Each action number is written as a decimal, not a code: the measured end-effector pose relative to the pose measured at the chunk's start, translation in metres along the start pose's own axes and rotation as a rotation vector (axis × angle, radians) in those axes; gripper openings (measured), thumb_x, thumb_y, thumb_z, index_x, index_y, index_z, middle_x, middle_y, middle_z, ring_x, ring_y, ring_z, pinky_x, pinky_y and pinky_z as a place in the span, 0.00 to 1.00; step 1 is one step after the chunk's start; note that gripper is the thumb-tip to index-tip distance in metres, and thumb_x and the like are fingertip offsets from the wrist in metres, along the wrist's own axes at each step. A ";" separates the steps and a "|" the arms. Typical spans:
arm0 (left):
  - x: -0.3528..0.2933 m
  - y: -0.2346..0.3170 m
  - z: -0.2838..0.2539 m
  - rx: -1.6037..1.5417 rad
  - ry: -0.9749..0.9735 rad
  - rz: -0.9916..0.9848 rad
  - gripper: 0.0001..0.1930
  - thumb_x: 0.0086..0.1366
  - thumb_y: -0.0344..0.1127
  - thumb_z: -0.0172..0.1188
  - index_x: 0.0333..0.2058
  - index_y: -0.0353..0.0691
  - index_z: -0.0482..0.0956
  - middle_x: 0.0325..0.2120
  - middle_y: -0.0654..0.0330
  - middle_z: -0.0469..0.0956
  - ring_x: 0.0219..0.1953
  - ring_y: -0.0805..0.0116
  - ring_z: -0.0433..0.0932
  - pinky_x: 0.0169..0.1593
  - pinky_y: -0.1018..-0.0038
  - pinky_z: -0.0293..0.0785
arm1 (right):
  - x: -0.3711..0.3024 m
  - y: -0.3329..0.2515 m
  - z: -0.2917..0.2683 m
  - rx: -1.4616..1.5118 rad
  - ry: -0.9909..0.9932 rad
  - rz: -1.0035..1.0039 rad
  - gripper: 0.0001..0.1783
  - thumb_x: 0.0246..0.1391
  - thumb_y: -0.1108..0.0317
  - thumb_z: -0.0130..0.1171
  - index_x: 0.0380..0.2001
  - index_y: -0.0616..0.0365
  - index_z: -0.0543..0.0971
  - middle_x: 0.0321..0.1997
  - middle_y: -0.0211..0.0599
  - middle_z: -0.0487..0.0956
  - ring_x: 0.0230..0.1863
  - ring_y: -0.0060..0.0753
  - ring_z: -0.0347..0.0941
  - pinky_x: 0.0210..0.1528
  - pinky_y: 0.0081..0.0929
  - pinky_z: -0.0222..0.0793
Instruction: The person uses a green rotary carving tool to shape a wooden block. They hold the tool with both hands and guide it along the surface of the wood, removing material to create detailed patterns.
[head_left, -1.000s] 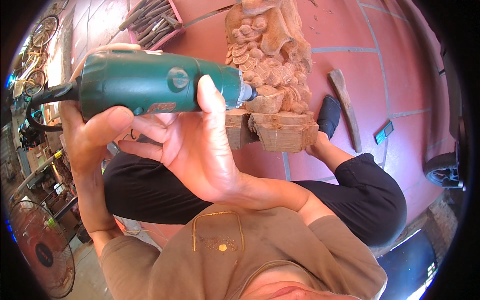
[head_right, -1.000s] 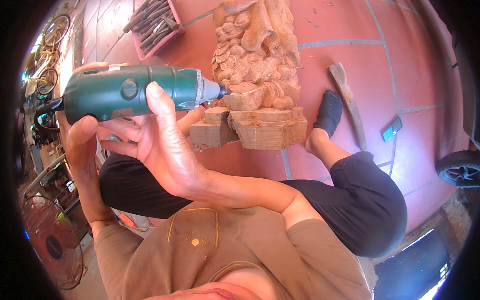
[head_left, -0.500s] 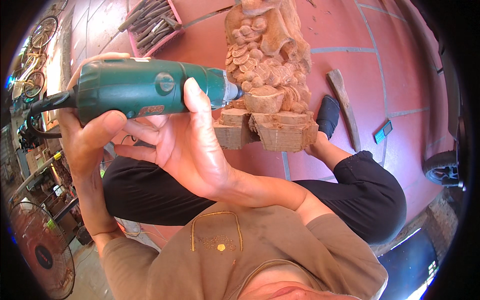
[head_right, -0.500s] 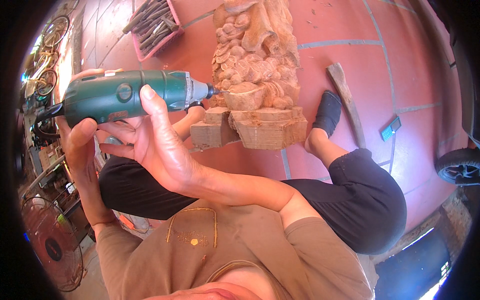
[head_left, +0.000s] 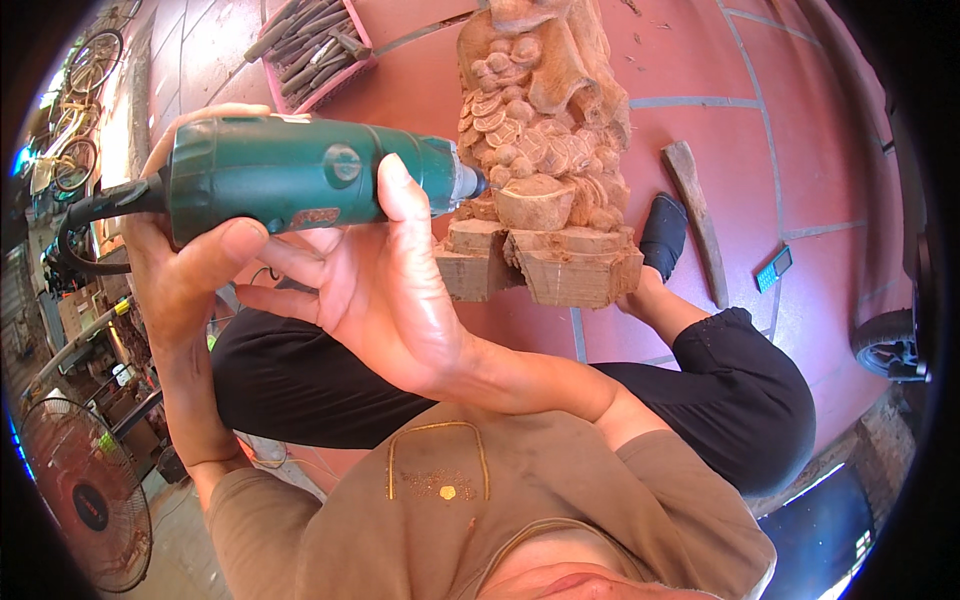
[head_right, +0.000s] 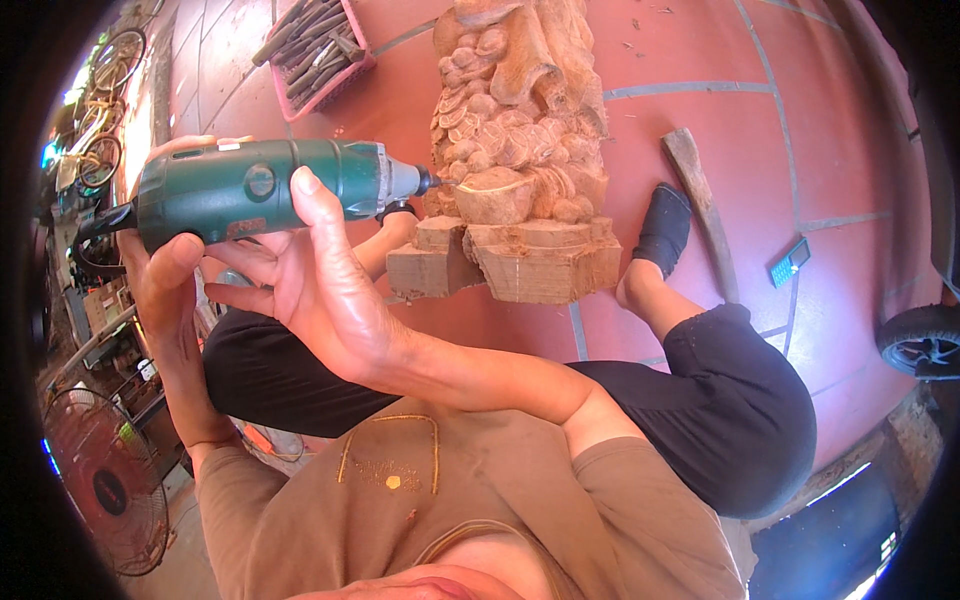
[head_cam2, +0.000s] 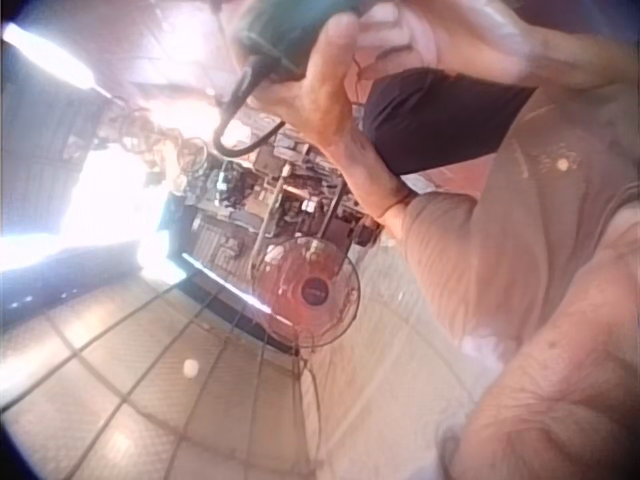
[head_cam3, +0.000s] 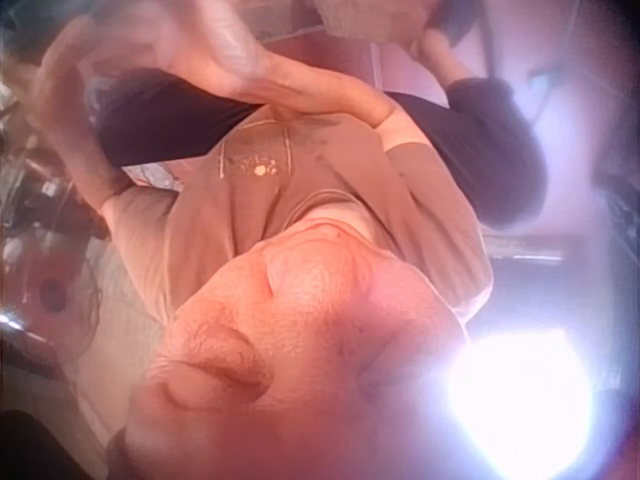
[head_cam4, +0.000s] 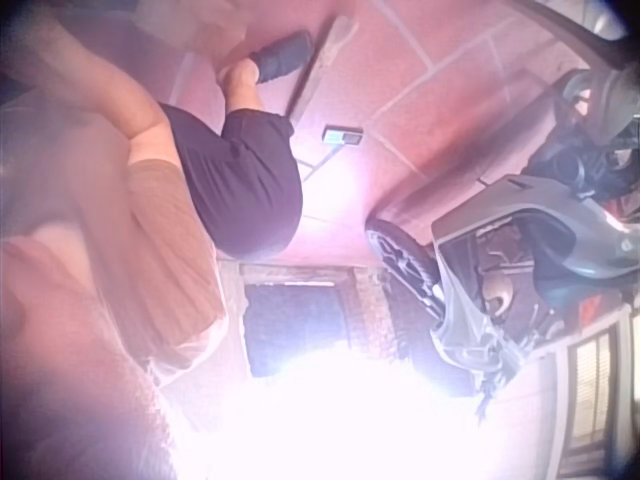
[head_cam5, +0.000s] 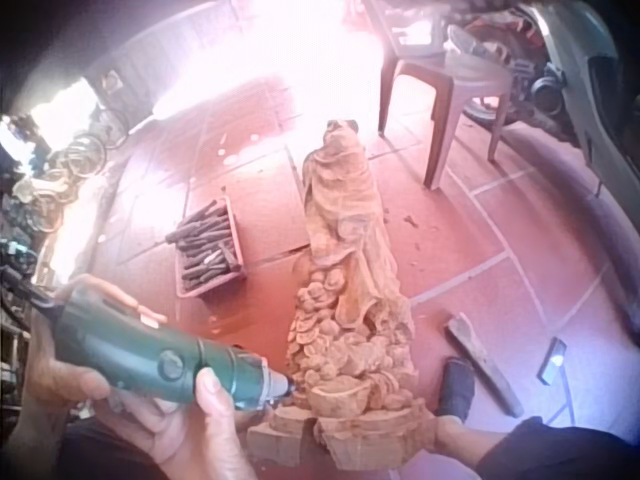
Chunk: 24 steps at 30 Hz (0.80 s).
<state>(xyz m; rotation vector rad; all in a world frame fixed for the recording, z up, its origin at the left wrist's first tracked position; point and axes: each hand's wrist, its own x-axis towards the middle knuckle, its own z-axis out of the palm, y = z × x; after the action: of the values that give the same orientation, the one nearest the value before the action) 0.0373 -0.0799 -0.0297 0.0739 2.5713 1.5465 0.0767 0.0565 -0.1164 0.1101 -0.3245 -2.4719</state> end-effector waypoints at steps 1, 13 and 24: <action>0.000 0.002 0.000 0.004 0.001 -0.005 0.38 0.45 0.49 0.73 0.51 0.29 0.73 0.43 0.54 0.79 0.45 0.69 0.78 0.51 0.74 0.73 | 0.000 -0.001 0.001 0.003 0.004 -0.002 0.37 0.63 0.32 0.40 0.61 0.48 0.63 0.59 0.36 0.71 0.63 0.35 0.66 0.61 0.42 0.65; 0.002 0.002 0.006 -0.016 0.035 0.031 0.40 0.43 0.49 0.75 0.51 0.28 0.73 0.43 0.51 0.80 0.46 0.66 0.79 0.52 0.72 0.73 | -0.004 -0.003 0.005 0.030 -0.016 0.003 0.37 0.63 0.33 0.39 0.62 0.48 0.63 0.63 0.34 0.69 0.65 0.34 0.65 0.61 0.42 0.63; 0.001 0.002 0.007 -0.034 0.020 0.042 0.43 0.43 0.51 0.77 0.52 0.27 0.71 0.46 0.46 0.78 0.49 0.60 0.78 0.55 0.67 0.73 | -0.006 -0.005 0.006 0.041 -0.022 0.002 0.34 0.64 0.35 0.40 0.62 0.48 0.63 0.62 0.34 0.70 0.63 0.34 0.66 0.62 0.42 0.63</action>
<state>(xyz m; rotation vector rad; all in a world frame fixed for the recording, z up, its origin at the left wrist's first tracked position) 0.0376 -0.0733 -0.0315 0.1094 2.5738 1.6130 0.0779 0.0656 -0.1118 0.0999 -0.3842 -2.4665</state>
